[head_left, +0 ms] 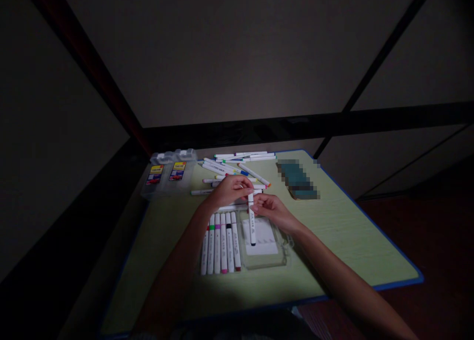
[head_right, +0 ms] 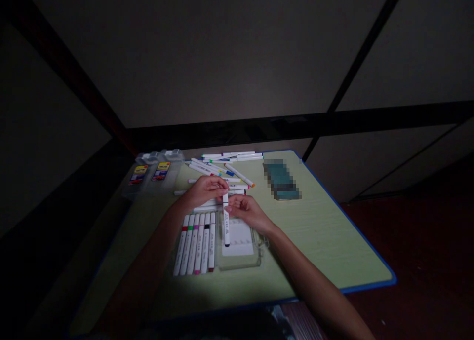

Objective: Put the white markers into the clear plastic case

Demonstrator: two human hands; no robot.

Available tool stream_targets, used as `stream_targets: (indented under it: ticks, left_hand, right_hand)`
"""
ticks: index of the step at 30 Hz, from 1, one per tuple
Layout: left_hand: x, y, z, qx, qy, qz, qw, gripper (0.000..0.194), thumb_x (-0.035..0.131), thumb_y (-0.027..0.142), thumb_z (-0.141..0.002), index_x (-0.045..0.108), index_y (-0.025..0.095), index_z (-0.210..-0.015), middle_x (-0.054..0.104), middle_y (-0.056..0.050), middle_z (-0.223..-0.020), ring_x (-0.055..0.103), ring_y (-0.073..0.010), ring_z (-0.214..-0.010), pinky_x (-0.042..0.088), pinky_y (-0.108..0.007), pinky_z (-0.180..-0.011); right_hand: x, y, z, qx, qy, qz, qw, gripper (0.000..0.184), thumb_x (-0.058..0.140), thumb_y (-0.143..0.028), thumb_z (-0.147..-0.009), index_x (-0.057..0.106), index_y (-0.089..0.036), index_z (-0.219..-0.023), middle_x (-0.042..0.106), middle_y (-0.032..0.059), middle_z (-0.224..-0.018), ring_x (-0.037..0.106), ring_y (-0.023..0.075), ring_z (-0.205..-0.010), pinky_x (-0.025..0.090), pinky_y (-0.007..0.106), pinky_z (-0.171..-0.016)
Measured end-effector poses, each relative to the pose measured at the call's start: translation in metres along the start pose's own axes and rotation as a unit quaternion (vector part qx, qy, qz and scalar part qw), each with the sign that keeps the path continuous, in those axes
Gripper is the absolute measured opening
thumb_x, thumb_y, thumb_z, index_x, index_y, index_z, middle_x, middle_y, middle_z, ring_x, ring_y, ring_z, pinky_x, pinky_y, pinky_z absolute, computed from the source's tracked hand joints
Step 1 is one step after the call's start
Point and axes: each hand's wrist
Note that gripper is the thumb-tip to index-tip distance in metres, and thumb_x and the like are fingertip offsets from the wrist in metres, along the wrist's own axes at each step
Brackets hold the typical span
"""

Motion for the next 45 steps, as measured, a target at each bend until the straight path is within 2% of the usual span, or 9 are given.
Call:
stream_targets:
  ticks: [4,10,15,20,36,39,41,45]
  left_hand:
    - [-0.004,-0.002,0.001,0.008,0.019,-0.014,1.0,0.009,0.06,0.018,-0.065,0.057,0.01,-0.069,0.055,0.001,-0.065,0.051,-0.0062,-0.053,0.044,-0.019,-0.053]
    - [-0.012,0.002,0.003,-0.019,0.062,-0.033,0.997,0.013,0.061,0.02,-0.065,0.058,0.01,-0.072,0.056,0.001,-0.064,0.053,-0.0084,-0.053,0.046,-0.022,-0.052]
    - [-0.021,0.001,0.004,-0.01,0.103,-0.023,0.994,0.013,0.061,0.02,-0.064,0.058,0.01,-0.071,0.057,0.0,-0.066,0.053,-0.0078,-0.052,0.046,-0.021,-0.05]
    - [-0.024,0.003,0.006,-0.02,0.127,-0.002,0.992,0.012,0.06,0.019,-0.065,0.058,0.01,-0.072,0.057,0.0,-0.069,0.054,-0.008,-0.056,0.048,-0.022,-0.054]
    - [-0.025,0.003,0.006,-0.054,0.162,0.011,0.985,0.006,0.059,0.013,-0.066,0.058,0.01,-0.07,0.058,0.0,-0.068,0.055,-0.007,-0.055,0.048,-0.02,-0.053]
    - [-0.025,0.002,0.006,-0.053,0.161,0.013,0.985,0.008,0.059,0.013,-0.066,0.057,0.01,-0.072,0.058,0.0,-0.067,0.054,-0.0068,-0.054,0.048,-0.021,-0.053]
    - [-0.025,0.0,0.006,-0.051,0.163,0.012,0.985,0.008,0.059,0.014,-0.066,0.056,0.011,-0.072,0.057,0.001,-0.066,0.054,-0.0069,-0.053,0.048,-0.021,-0.053]
    - [-0.024,-0.005,0.004,-0.049,0.172,-0.013,0.984,0.008,0.061,0.014,-0.064,0.054,0.01,-0.066,0.057,0.001,-0.064,0.055,-0.008,-0.053,0.048,-0.022,-0.051]
  right_hand:
    - [0.0,0.003,-0.001,-0.002,-0.004,0.002,1.0,0.025,0.068,-0.037,-0.066,0.057,-0.017,-0.075,0.053,-0.0045,-0.063,0.048,0.0072,-0.056,0.042,0.022,-0.057]
    - [-0.001,0.003,0.003,-0.013,-0.026,0.015,0.999,0.03,0.074,-0.034,-0.059,0.053,-0.017,-0.073,0.055,-0.0035,-0.067,0.051,0.0086,-0.06,0.042,0.023,-0.059]
    - [0.002,0.001,0.01,-0.05,-0.048,0.129,0.989,0.033,0.077,-0.03,-0.055,0.052,-0.017,-0.072,0.056,-0.0012,-0.072,0.052,0.0117,-0.067,0.042,0.026,-0.063]
    - [0.005,0.002,0.013,-0.082,-0.064,0.219,0.97,0.027,0.074,-0.031,-0.059,0.054,-0.016,-0.069,0.056,-0.0003,-0.07,0.052,0.0129,-0.067,0.041,0.026,-0.063]
    - [0.007,-0.004,0.016,-0.167,-0.07,0.268,0.946,0.021,0.069,-0.034,-0.067,0.059,-0.017,-0.075,0.063,0.0048,-0.076,0.058,0.016,-0.071,0.045,0.029,-0.067]
    - [0.007,-0.002,0.017,-0.203,-0.071,0.3,0.929,0.017,0.065,-0.033,-0.071,0.058,-0.018,-0.073,0.062,0.0045,-0.074,0.057,0.0155,-0.07,0.044,0.028,-0.064]
    - [0.006,-0.001,0.019,-0.229,-0.076,0.343,0.908,0.017,0.061,-0.033,-0.075,0.057,-0.018,-0.07,0.061,0.0037,-0.07,0.055,0.0148,-0.067,0.043,0.027,-0.061]
    - [0.004,-0.001,0.022,-0.272,-0.101,0.475,0.831,0.026,0.051,-0.032,-0.083,0.053,-0.017,-0.061,0.055,0.0018,-0.06,0.05,0.013,-0.058,0.035,0.025,-0.054]
Point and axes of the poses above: each hand's wrist, its own z-axis away from the middle knuckle, its own x-axis out of the palm, y = z × x
